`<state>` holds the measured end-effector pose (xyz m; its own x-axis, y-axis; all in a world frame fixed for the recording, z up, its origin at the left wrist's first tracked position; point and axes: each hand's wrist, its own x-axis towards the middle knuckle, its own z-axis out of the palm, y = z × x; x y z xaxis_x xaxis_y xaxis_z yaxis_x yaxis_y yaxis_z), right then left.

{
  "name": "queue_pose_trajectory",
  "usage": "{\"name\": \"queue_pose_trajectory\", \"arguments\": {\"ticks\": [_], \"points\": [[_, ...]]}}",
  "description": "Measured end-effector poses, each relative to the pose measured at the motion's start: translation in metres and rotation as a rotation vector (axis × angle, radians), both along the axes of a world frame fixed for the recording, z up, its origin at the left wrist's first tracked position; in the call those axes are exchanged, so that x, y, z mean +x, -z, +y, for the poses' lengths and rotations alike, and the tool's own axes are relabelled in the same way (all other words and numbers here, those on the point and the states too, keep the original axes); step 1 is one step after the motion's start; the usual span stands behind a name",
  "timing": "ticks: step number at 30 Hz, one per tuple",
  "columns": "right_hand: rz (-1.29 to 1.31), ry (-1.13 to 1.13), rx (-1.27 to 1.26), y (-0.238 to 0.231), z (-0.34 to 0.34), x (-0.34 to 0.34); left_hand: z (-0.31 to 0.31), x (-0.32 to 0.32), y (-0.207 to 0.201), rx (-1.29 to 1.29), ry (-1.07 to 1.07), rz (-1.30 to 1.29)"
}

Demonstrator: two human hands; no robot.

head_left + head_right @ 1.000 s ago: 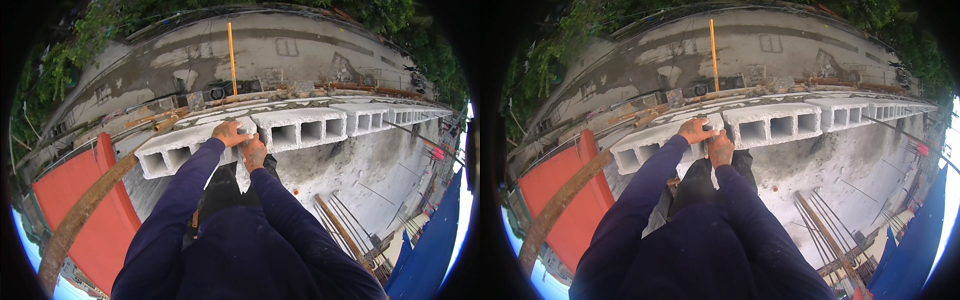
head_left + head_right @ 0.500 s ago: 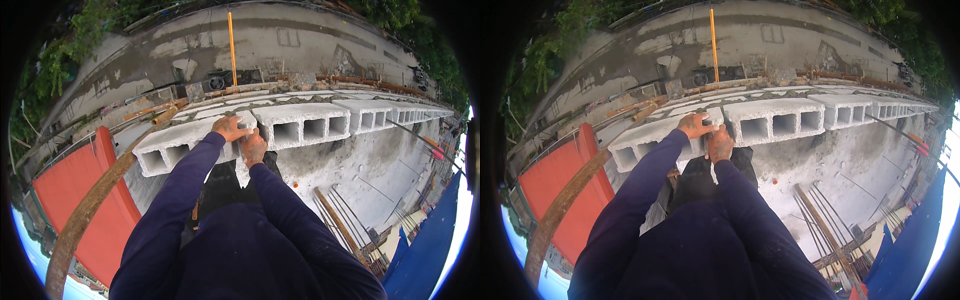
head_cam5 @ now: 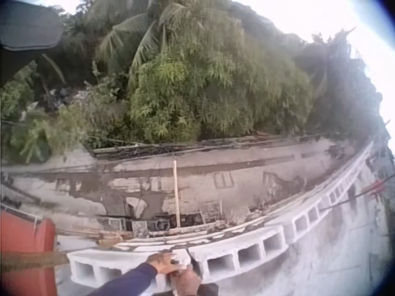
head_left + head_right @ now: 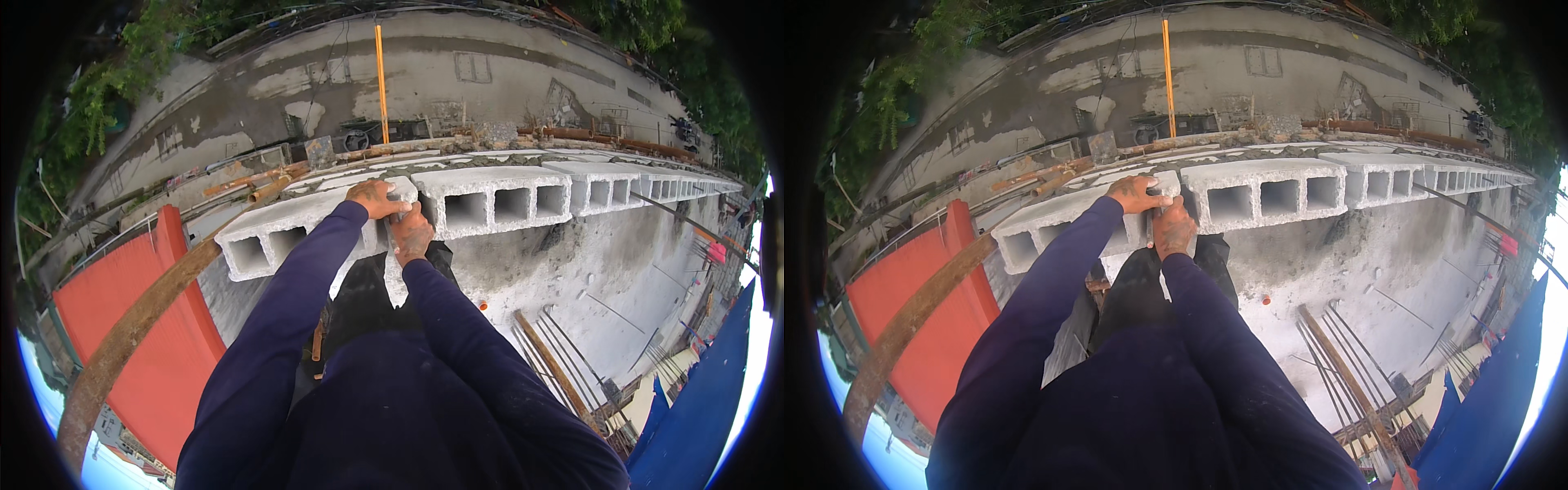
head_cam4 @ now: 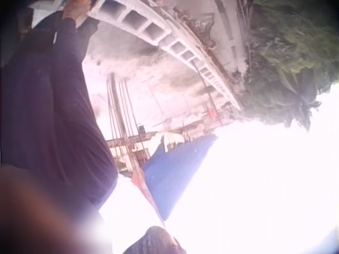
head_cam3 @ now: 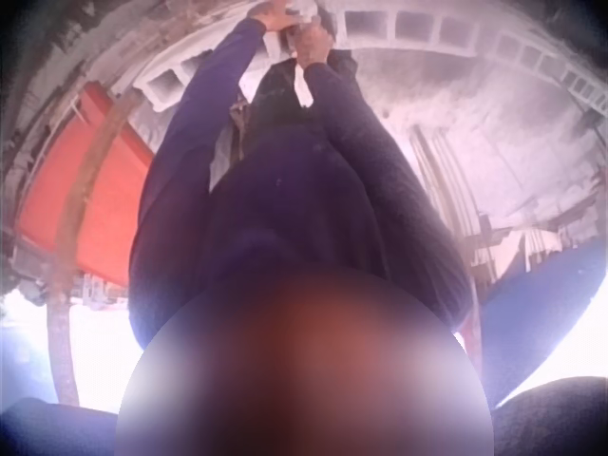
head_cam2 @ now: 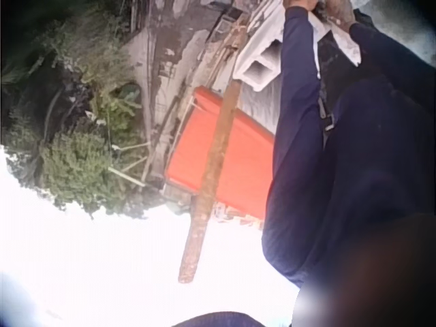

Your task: The person places hollow concrete blocks onto a partially built wall, applies mortar with a trowel, and taps the blocks to align them. The person walks along the wall to reach different sections and continues laying blocks in sequence.

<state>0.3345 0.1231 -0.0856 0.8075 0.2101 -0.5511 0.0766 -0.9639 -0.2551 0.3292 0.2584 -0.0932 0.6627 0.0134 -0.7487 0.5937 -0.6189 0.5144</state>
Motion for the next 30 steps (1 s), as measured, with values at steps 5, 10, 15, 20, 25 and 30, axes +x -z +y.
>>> {"name": "queue_pose_trajectory", "arguments": {"ticks": [5,10,15,20,25,30], "points": [[-0.077,0.018,0.172,-0.004,-0.005,-0.002,0.012,0.003,0.004,-0.066,0.056,-0.034],[-0.098,-0.034,0.284,0.002,-0.017,-0.003,0.017,-0.002,0.010,-0.137,0.057,-0.056],[-0.107,-0.069,0.260,0.008,-0.014,-0.005,0.019,0.000,0.011,-0.073,0.107,-0.059],[-0.117,-0.044,0.239,0.012,-0.010,-0.007,0.021,-0.001,0.010,-0.103,0.091,-0.075],[0.058,-0.178,0.357,-0.002,-0.024,0.011,0.020,-0.003,0.014,-0.082,0.104,-0.064],[0.245,-0.182,0.451,-0.025,-0.046,0.043,0.021,0.002,0.011,-0.091,0.141,-0.023]]}}
